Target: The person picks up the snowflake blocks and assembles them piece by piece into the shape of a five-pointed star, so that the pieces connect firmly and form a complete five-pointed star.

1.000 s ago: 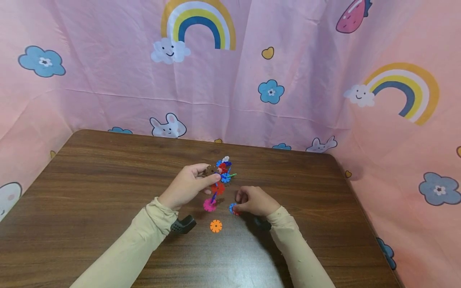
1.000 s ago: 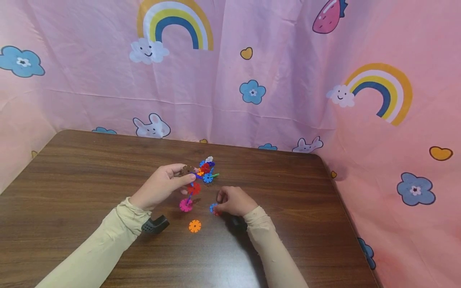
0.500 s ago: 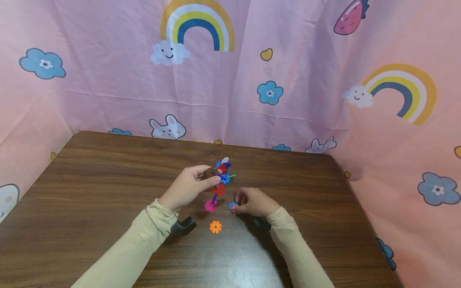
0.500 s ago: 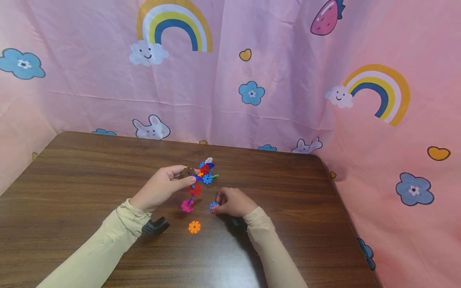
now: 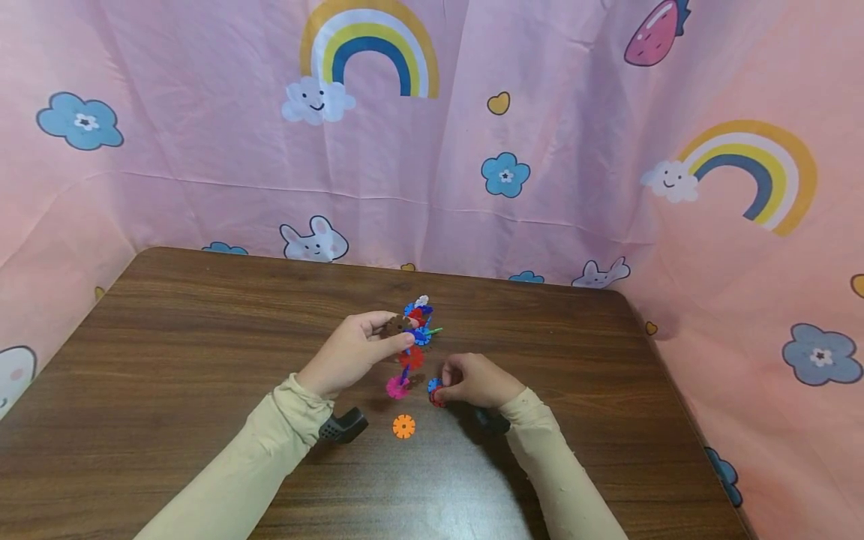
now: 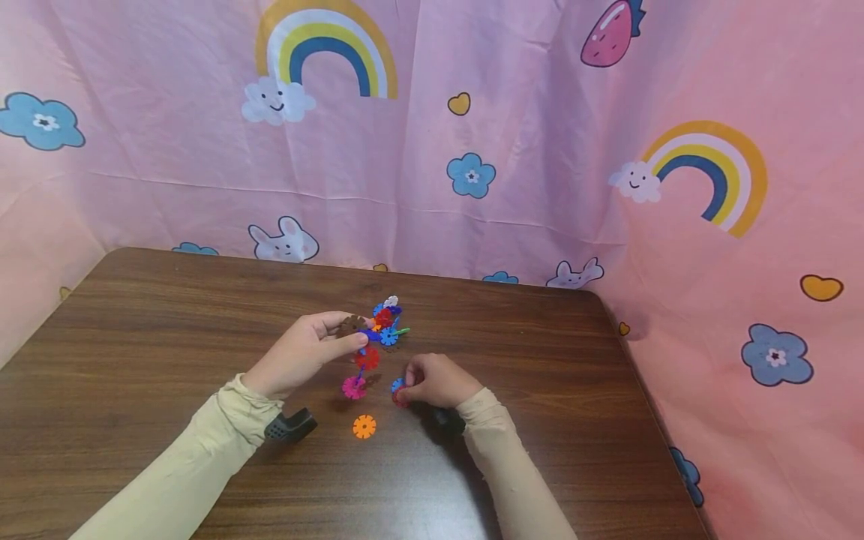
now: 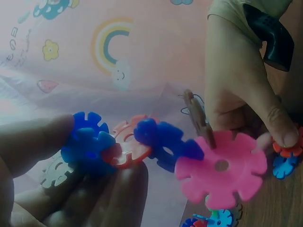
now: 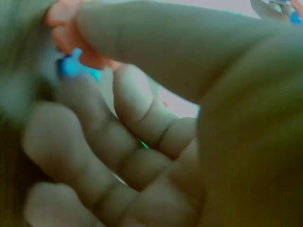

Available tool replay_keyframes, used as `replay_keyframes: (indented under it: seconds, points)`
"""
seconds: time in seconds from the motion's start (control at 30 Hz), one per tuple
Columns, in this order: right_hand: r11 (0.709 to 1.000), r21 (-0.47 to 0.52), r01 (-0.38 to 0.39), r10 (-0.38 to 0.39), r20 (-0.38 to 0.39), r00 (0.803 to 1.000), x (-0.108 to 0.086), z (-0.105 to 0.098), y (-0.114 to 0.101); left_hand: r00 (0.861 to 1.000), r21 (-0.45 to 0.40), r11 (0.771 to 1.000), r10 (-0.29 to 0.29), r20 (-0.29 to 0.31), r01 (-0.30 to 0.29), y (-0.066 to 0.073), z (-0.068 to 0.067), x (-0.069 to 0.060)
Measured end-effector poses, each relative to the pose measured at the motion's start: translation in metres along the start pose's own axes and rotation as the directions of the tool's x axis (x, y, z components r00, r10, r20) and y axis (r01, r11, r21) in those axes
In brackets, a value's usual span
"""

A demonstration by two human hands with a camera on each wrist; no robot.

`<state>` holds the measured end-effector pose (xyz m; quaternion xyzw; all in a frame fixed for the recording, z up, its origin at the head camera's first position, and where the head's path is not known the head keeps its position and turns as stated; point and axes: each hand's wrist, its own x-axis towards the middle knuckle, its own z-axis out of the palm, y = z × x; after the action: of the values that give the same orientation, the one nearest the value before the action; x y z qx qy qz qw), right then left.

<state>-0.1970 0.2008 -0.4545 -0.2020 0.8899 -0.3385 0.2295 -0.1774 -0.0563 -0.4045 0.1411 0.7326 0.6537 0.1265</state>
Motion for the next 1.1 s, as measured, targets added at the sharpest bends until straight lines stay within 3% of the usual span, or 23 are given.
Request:
replay_keyframes:
  seconds: [0.17, 0.3, 0.37, 0.47, 0.63, 0.77, 0.87, 1.1]
  points:
    - [0.999, 0.008, 0.034, -0.034, 0.0, 0.999, -0.005, -0.007, -0.003, 0.999, -0.03, 1.0, -0.006, 0.032, 0.007, 0.003, 0.001, -0.002]
    - [0.993, 0.021, 0.112, -0.108, -0.142, 0.984, -0.007, -0.012, -0.007, 0.999, -0.024, 1.0, 0.002, 0.046, 0.0, 0.005, 0.002, -0.003]
    - [0.983, 0.053, 0.176, -0.159, -0.237, 0.959, -0.007, -0.013, -0.01, 0.999, -0.024, 1.0, 0.013, 0.047, -0.012, 0.006, 0.002, -0.003]
    - [0.949, 0.123, 0.289, -0.229, -0.361, 0.904, -0.01, -0.014, -0.018, 0.998, -0.038, 0.998, 0.048, 0.049, -0.046, 0.006, 0.002, -0.003]
    - [0.843, 0.219, 0.492, -0.349, -0.473, 0.809, -0.015, -0.013, -0.031, 0.996, -0.066, 0.995, 0.076, 0.056, -0.072, 0.006, 0.002, -0.002]
    - [0.769, 0.234, 0.595, -0.418, -0.521, 0.744, -0.019, -0.013, -0.038, 0.996, -0.1, 0.993, 0.065, 0.056, -0.059, 0.006, 0.002, -0.002]
    - [0.741, 0.237, 0.629, -0.437, -0.541, 0.719, -0.021, -0.013, -0.042, 0.997, -0.113, 0.992, 0.061, 0.051, -0.055, 0.007, 0.003, -0.003]
    - [0.722, 0.226, 0.654, -0.469, -0.535, 0.702, -0.02, -0.012, -0.042, 0.994, -0.137, 0.987, 0.095, 0.062, -0.085, 0.008, 0.003, -0.003]
